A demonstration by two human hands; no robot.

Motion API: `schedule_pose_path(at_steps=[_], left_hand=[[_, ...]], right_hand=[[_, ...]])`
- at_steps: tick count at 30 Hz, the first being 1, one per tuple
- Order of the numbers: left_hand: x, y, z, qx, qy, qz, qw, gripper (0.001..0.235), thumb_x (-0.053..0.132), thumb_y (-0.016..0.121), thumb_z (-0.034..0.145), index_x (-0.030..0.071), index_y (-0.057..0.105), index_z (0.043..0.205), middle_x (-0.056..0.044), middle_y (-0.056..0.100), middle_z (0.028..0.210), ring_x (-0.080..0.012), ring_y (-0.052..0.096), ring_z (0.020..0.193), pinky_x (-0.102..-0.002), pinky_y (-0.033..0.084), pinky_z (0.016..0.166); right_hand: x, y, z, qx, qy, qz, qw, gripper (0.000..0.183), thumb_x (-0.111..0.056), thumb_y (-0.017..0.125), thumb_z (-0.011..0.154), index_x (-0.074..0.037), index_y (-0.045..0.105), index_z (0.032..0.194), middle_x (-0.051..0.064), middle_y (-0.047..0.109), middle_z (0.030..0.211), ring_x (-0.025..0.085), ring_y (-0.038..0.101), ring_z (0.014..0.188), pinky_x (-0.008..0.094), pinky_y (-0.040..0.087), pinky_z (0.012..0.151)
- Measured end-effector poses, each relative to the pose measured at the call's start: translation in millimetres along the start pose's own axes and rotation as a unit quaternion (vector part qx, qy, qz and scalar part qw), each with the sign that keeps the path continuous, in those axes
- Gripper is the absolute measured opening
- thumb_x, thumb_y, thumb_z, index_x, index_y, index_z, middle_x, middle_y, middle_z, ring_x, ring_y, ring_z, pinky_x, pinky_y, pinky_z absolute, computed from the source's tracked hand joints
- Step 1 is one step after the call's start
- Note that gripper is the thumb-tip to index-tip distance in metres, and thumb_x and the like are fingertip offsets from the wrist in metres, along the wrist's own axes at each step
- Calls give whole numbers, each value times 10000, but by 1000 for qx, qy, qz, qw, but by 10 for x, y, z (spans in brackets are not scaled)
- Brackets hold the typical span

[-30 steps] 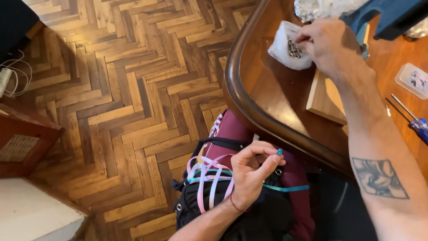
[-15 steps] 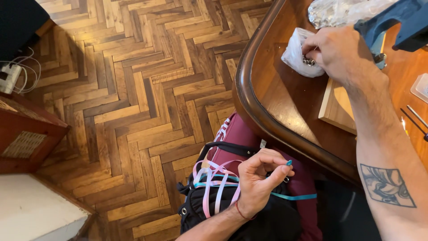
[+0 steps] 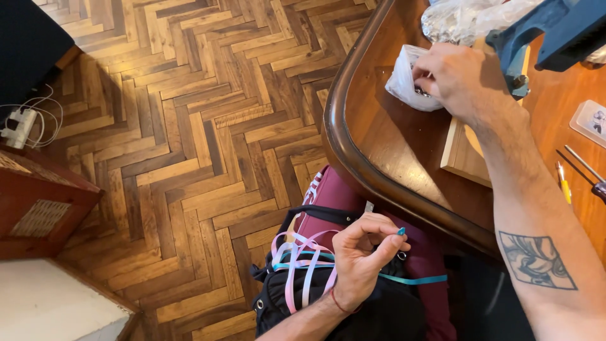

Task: Attaching metal eyelets and ribbons to a black fabric item using a manual press machine

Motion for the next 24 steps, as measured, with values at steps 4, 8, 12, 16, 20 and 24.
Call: schedule_pose_path(at_steps=[4, 8, 12, 16, 20, 24], left_hand=[[-46, -19, 0, 8, -7, 2, 1000, 85, -41, 842, 1061, -35, 771, 1108, -174, 678, 1074, -259, 763, 852, -341, 765, 827], [-41, -16, 24, 16, -7, -9, 1000, 75, -52, 833, 1062, -47, 770, 1102, -183, 683, 1056, -258, 746, 862, -356, 773, 819], [15, -16, 65, 19, -6, -35, 999, 60, -86, 786, 1085, -46, 760, 1122, -189, 667, 1076, -255, 725, 959, -396, 787, 847], [160, 23, 58, 8, 3, -31, 999, 37, -42, 771, 1117, -38, 754, 1150, -200, 675, 1069, -267, 671, 1031, -403, 786, 832], [300, 117, 41, -29, 27, -3, 999, 74, 33, 748, 1160, -24, 726, 1200, -192, 642, 1126, -276, 675, 1014, -368, 767, 822], [367, 214, 26, -51, 34, 74, 995, 91, 94, 785, 1142, 30, 733, 1179, -158, 655, 1132, -229, 712, 960, -294, 721, 826]], right_hand=[[126, -64, -50, 31, 35, 117, 992, 106, -223, 825, 1211, -156, 884, 1268, 55, 898, 1180, 222, 805, 984, 395, 646, 775], [59, -367, -195, 126, 22, 364, 922, 34, 7, 884, 1183, 12, 857, 1203, 102, 827, 1027, 132, 729, 789, 227, 579, 728], [-271, -699, -502, 117, 92, 444, 884, 53, -52, 862, 1225, -13, 853, 1190, 111, 847, 1077, 189, 750, 564, 200, 490, 484], [-876, -790, -1161, 126, 47, 519, 844, 114, -98, 790, 1192, 15, 798, 1183, 119, 838, 1074, 134, 716, 562, 198, 550, 527], [-1286, -389, -1875, 111, 77, 684, 717, 152, -151, 795, 1051, -1, 789, 1074, 165, 780, 1028, 168, 660, 477, 206, 544, 505], [-1380, -228, -2329, 187, 127, 735, 639, 143, -131, 831, 1021, -12, 754, 1039, 150, 700, 1046, 164, 591, 492, 222, 517, 495]])
Point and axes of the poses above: each hand's wrist, its own z-axis towards the middle knuckle, its own y-axis out of the palm, x = y × z, the point moved 10 cm from there along z, towards the middle knuckle
